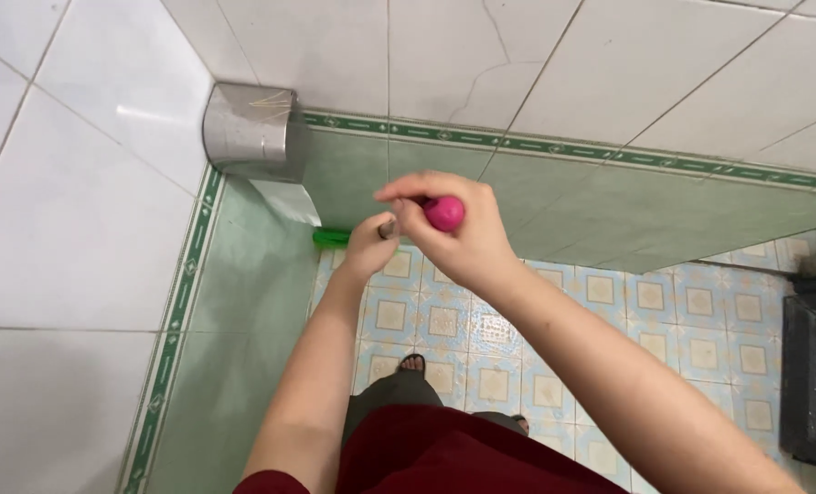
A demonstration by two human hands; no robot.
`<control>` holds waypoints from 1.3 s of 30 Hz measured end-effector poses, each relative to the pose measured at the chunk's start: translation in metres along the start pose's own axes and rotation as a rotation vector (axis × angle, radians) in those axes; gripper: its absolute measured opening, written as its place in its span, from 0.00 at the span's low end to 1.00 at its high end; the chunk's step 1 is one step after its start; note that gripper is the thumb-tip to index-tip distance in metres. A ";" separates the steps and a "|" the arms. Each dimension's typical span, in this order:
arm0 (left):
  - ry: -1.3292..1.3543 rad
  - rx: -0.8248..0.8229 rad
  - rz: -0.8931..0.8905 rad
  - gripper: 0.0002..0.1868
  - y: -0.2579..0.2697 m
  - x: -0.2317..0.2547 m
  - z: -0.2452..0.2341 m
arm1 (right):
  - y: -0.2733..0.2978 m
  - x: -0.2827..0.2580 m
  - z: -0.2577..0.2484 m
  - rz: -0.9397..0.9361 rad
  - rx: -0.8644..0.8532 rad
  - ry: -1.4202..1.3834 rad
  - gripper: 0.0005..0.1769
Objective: Scrubbing the bathroom floor tiles with a long-handled brush.
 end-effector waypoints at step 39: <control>-0.063 0.146 -0.318 0.23 0.062 0.045 -0.080 | 0.004 -0.004 0.077 -0.022 -0.401 0.005 0.17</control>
Point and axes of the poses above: each hand's wrist, its own y-axis away from the middle knuckle, its own z-axis out of the palm, x = y × z, the point moved 5 cm from there along -y, towards the middle knuckle, and after that the axes turned 6 degrees about -y, right-handed, at the moved point
